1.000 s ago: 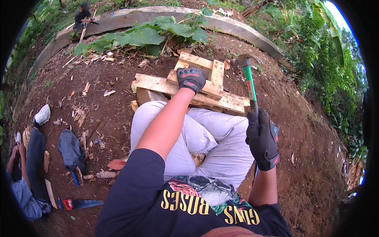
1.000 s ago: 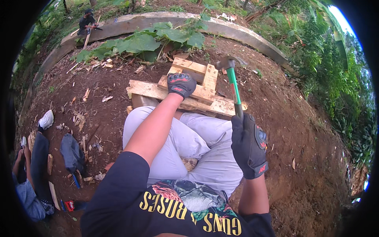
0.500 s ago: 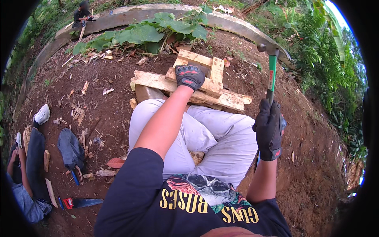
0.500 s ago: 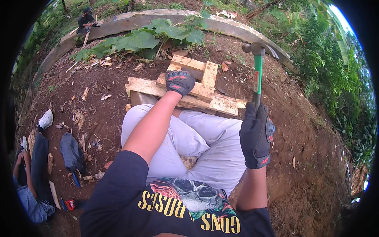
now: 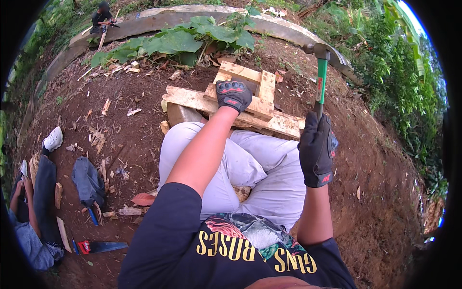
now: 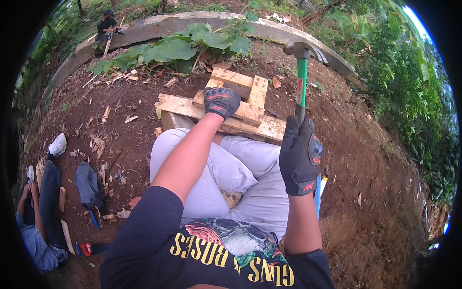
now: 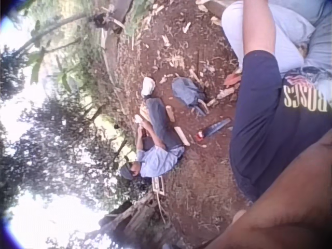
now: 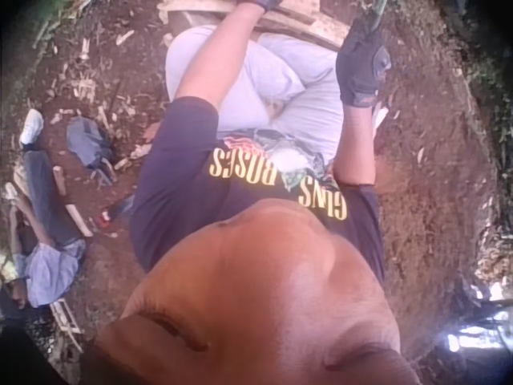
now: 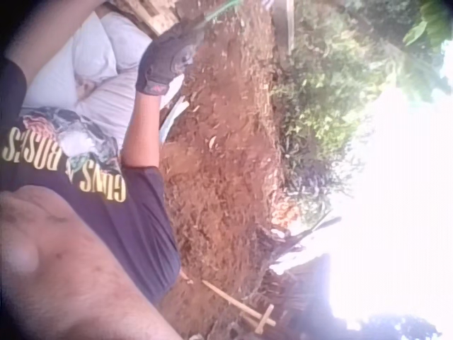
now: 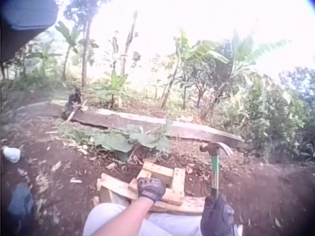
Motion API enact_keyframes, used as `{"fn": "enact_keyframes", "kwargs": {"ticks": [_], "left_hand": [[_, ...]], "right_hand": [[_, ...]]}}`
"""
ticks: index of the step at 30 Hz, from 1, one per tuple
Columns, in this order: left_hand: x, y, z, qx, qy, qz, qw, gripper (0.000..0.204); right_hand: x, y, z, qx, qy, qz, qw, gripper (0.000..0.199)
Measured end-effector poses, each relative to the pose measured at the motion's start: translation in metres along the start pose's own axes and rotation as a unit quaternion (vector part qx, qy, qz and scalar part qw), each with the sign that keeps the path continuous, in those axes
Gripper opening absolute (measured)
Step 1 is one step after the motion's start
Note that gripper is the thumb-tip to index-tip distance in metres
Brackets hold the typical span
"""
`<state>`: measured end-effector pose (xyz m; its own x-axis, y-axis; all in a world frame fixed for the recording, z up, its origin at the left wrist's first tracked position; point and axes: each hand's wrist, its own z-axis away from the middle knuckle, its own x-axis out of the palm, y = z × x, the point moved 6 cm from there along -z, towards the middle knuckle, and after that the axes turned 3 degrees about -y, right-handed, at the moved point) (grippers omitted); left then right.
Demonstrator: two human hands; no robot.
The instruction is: The person sits on the ground and uses a hammer to drive nails into a small wooden frame. They repeatedly adjust the position of the wooden pieces and strike the nails to secure the structure.
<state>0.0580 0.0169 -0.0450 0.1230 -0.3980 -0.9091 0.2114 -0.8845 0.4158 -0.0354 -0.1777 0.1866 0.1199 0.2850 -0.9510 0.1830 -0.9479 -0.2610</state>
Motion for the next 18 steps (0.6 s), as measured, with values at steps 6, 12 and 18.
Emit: {"fn": "enact_keyframes", "kwargs": {"ticks": [6,12,18], "left_hand": [[0.003,0.007,-0.005,0.01,0.001,0.015,1.0,0.034],[-0.002,-0.001,-0.002,0.0,-0.022,0.019,1.0,0.033],[-0.004,0.009,-0.003,0.003,-0.014,0.011,1.0,0.036]], "right_hand": [[0.087,0.062,0.016,-0.074,-0.264,0.142,0.951,0.037],[-0.019,0.009,0.011,0.054,-0.128,-0.052,0.989,0.037],[0.053,0.044,0.053,-0.042,-0.242,0.125,0.961,0.031]]}}
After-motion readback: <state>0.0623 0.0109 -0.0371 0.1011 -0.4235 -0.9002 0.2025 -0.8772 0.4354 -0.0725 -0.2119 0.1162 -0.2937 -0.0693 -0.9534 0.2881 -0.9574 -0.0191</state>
